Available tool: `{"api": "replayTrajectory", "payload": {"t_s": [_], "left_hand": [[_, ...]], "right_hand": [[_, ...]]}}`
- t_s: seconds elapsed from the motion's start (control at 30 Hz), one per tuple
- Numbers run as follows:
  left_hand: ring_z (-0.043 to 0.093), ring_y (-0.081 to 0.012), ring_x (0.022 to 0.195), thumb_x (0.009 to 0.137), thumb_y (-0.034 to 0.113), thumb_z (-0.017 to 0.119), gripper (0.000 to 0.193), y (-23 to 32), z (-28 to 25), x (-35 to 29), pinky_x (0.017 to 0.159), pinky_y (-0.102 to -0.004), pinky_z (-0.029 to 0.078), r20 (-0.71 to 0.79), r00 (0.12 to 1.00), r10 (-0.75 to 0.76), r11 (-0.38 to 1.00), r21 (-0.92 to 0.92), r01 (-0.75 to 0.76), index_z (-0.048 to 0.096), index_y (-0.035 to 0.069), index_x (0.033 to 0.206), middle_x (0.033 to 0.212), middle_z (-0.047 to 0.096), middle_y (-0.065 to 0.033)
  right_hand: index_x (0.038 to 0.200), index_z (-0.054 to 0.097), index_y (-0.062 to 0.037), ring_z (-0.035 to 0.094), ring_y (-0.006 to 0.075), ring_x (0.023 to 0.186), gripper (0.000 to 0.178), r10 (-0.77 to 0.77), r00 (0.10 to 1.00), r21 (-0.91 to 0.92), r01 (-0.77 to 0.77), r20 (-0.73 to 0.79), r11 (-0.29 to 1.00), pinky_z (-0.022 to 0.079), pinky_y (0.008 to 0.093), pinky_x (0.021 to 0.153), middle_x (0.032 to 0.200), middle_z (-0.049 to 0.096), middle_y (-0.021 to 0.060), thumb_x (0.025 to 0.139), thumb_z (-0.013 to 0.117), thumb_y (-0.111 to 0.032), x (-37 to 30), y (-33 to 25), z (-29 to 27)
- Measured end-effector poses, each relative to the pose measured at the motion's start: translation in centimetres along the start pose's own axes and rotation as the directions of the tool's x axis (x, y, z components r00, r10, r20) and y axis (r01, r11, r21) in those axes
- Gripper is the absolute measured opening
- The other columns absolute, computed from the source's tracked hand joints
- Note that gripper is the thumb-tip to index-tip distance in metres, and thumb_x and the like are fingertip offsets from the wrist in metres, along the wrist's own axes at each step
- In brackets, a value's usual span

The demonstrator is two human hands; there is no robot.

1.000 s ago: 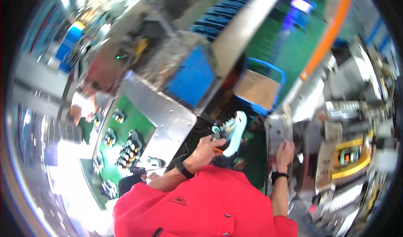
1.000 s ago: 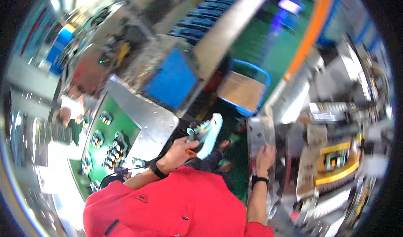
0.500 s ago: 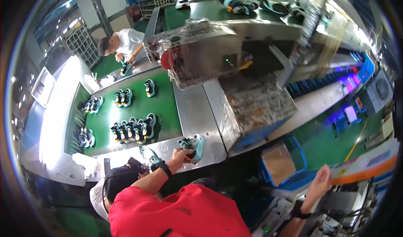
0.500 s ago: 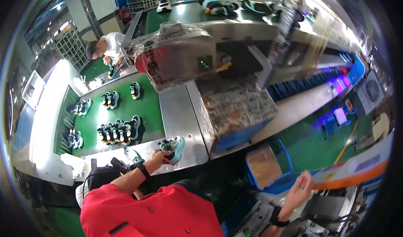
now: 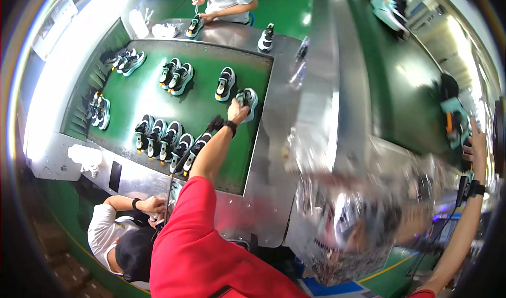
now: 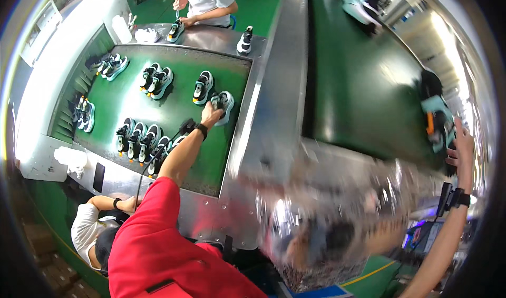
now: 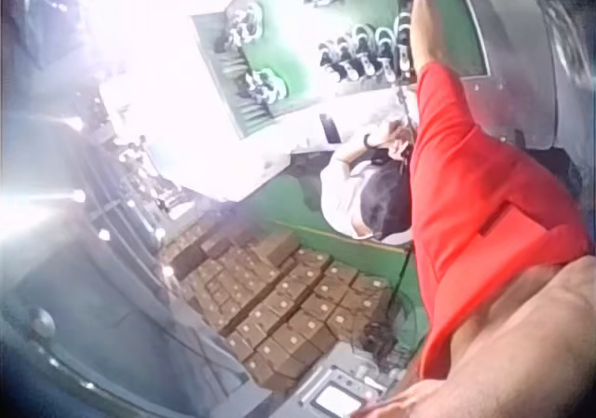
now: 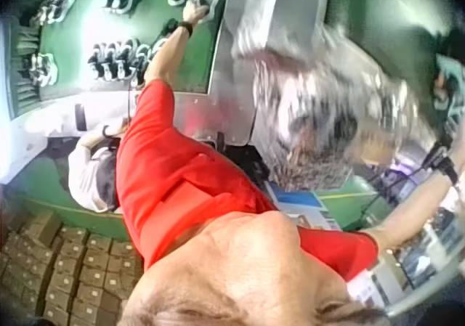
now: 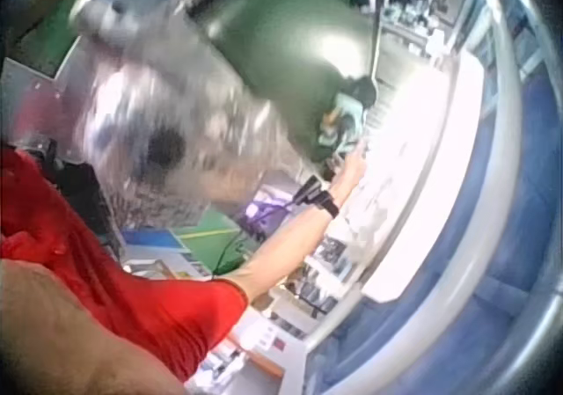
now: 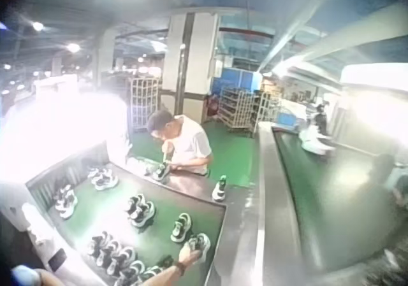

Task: Operating industrial machinery to process and assemble athletic shoes in a factory.

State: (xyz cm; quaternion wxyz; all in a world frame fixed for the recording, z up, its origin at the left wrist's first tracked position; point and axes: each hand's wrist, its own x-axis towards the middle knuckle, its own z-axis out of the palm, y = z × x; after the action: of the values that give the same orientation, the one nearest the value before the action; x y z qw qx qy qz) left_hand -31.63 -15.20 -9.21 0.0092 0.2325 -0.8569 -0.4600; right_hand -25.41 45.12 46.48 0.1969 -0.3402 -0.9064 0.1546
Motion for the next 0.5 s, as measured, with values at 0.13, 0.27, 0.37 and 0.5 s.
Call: {"api": "replayTrajectory", "payload": {"t_s": [0.13, 0.27, 0.37, 0.5], "left_hand": [[0.052, -0.0448, 0.115, 0.079, 0.008, 0.059, 0.064, -6.8, 1.8, 5.8, 0.096, -0.045, 0.046, -0.077, 0.927, 0.367, 0.925, 0.141, -0.354, 0.032, -0.007, 0.135, 0.125, 0.05, -0.0331], [0.024, -0.0461, 0.137, 0.084, 0.018, 0.066, 0.082, -6.2, 3.3, 1.5, 0.114, -0.0457, 0.026, -0.015, 0.904, 0.428, 0.903, 0.046, -0.427, 0.017, -0.009, 0.144, 0.145, 0.024, -0.0331], [0.04, -0.0376, 0.13, 0.088, 0.03, 0.065, 0.076, -4.9, 2.3, -6.5, 0.107, -0.0449, 0.035, 0.01, 0.935, 0.354, 0.933, -0.077, -0.352, 0.027, -0.001, 0.146, 0.141, 0.038, -0.0268], [0.046, -0.0316, 0.126, 0.094, 0.045, 0.053, 0.067, -13.3, 0.5, -22.5, 0.103, -0.0391, 0.04, 0.829, 0.498, 0.255, 0.568, -0.545, 0.617, 0.038, 0.001, 0.143, 0.139, 0.046, -0.0233]], "right_hand": [[0.143, 0.042, -0.0095, 0.057, 0.0185, 0.074, 0.092, 0.105, 0.94, -0.158, -0.056, 0.325, 0.986, 0.049, 0.0358, 0.061, 0.115, 0.061, 0.0149, 0.078, 0.056, -0.074, 9.6, -5.4, 4.8], [0.132, 0.056, -0.0041, 0.052, 0.0168, 0.119, 0.055, -0.53, 0.742, 0.544, 0.268, 0.41, 0.795, 0.038, 0.0321, 0.101, 0.129, 0.058, 0.0054, 0.092, 0.059, -0.043, 5.9, -3.0, 4.5], [0.13, 0.056, -0.0062, 0.052, 0.0145, 0.119, 0.043, -0.459, 0.818, 0.633, 0.157, 0.346, 0.758, 0.039, 0.0287, 0.102, 0.131, 0.055, 0.0048, 0.096, 0.054, -0.032, 2.5, -1.7, 4.4], [0.135, 0.048, -0.0038, 0.046, 0.0213, 0.122, 0.065, -0.447, 0.89, 0.41, 0.375, 0.091, 0.831, 0.037, 0.033, 0.102, 0.131, 0.049, 0.013, 0.083, 0.067, -0.038, 0.6, -3.0, 3.9]]}}
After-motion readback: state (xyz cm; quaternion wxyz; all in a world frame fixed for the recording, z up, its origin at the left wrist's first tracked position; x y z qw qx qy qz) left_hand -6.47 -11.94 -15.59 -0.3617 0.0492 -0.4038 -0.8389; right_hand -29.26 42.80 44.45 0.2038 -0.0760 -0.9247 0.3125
